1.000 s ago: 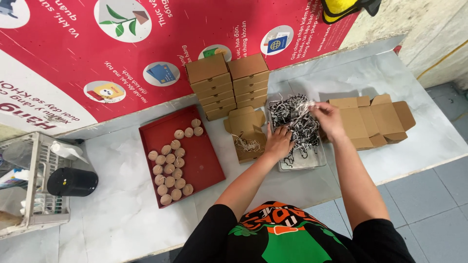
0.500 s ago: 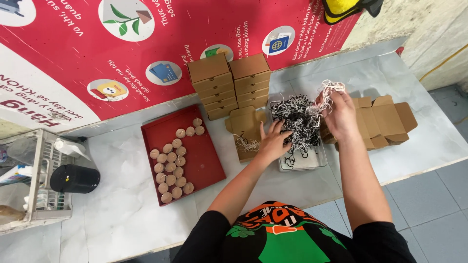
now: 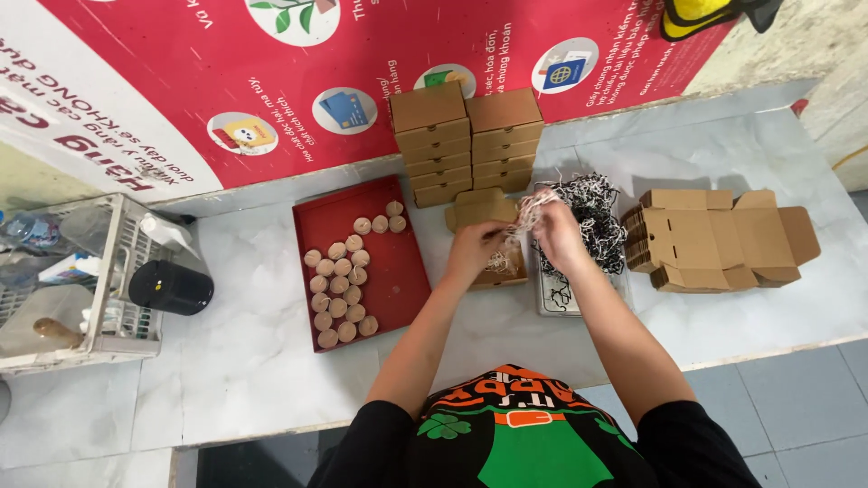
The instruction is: Packaging small round wooden items into small cardboard boxes with protective filler material.
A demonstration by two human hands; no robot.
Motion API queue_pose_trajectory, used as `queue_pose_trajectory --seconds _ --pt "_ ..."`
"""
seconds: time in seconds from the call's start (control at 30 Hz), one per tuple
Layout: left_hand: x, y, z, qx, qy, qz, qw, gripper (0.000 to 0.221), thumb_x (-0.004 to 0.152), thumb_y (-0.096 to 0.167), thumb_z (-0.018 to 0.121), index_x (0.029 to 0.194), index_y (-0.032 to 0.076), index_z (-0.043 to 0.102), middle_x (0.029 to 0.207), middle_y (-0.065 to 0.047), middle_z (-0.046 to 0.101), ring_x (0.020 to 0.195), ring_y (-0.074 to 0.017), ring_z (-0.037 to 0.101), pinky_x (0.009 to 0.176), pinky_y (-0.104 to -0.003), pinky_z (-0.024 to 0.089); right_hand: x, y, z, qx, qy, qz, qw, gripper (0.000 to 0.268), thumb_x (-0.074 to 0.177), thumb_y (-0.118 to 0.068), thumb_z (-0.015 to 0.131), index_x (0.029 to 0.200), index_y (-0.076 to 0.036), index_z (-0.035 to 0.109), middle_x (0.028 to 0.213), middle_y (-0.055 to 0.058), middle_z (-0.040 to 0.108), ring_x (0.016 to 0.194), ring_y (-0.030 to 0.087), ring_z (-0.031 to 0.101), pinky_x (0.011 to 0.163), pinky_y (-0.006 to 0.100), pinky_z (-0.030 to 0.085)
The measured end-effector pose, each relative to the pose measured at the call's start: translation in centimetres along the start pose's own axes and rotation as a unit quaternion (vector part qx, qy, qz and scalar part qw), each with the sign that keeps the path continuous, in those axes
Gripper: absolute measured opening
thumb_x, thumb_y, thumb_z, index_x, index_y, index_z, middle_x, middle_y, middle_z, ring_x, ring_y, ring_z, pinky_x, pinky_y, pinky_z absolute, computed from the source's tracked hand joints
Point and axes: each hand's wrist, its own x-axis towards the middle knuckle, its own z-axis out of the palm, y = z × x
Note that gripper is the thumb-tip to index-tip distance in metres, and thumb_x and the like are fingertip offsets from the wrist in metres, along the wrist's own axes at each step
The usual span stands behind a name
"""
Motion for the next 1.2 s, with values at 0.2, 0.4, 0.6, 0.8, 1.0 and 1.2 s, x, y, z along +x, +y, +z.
queue_pose_trajectory --seconds 0.2,0.4,0.6,0.8,1.0,1.2 --pt "-2.3 -0.5 -3.5 0.183 0.102 0.025 0.978 0.019 0.091 0.009 0.075 0.109 0.007 0.079 0.096 -0.016 0.078 0.083 -0.0285 0.074 0.076 -0.036 0.057 -0.5 3.1 -3.3 -0.452 -0.075 -0.071 0.886 0.011 0.100 -0.007 0.059 0.107 -0.001 0.064 0.099 0.010 0.066 0.092 0.021 0.064 0.085 0.035 0.053" --pt "-3.1 -2.8 -3.8 0.174 0.079 -0.016 0.981 0.021 0.090 0.010 0.072 0.110 0.012 0.079 0.098 -0.013 0.078 0.082 -0.0275 0.076 0.076 -0.037 0.058 -1.8 2.7 -2.4 -0.691 -0.146 -0.127 0.697 0.032 0.080 0.003 0.071 0.110 -0.003 0.073 0.112 0.016 0.073 0.101 0.032 0.071 0.092 0.039 0.057" --pt "-3.6 -1.6 -4.0 0.409 0.019 -0.003 0.912 0.029 0.084 0.016 0.078 0.113 0.019 0.078 0.106 -0.008 0.073 0.103 -0.0296 0.067 0.085 -0.044 0.054 -1.3 3.4 -2.6 -0.778 -0.161 -0.168 0.584 0.048 0.072 0.012 0.066 0.114 -0.008 0.076 0.115 0.016 0.073 0.109 0.033 0.068 0.100 0.042 0.054" --pt "-3.7 -4.1 -2.2 0.481 -0.019 -0.036 0.876 0.046 0.076 0.015 0.082 0.120 0.011 0.071 0.125 -0.009 0.060 0.121 -0.0307 0.053 0.097 -0.050 0.044 -1.5 6.5 -1.0 -0.832 -0.201 -0.133 0.500 0.047 0.070 -0.015 0.077 0.116 -0.005 0.073 0.113 0.016 0.071 0.114 0.035 0.065 0.100 0.048 0.045" --pt "-4.1 -5.2 -1.7 0.545 -0.010 -0.005 0.838 0.046 0.077 0.010 0.080 0.122 0.018 0.071 0.125 -0.007 0.057 0.121 -0.0297 0.049 0.101 -0.045 0.042 0.8 12.3 -5.6 -0.854 -0.190 -0.067 0.480 0.019 0.089 -0.006 0.066 0.105 -0.010 0.077 0.114 0.014 0.072 0.106 0.032 0.071 0.098 0.045 0.054" --pt "-4.5 -4.1 -2.8 0.435 0.067 0.014 0.898 0.043 0.082 0.019 0.079 0.124 0.017 0.070 0.121 -0.006 0.058 0.117 -0.0305 0.050 0.097 -0.048 0.041 0.5 6.3 -3.5 -0.781 -0.177 -0.066 0.595 0.024 0.078 0.001 0.072 0.099 -0.008 0.077 0.105 0.016 0.073 0.098 0.035 0.072 0.088 0.043 0.059"
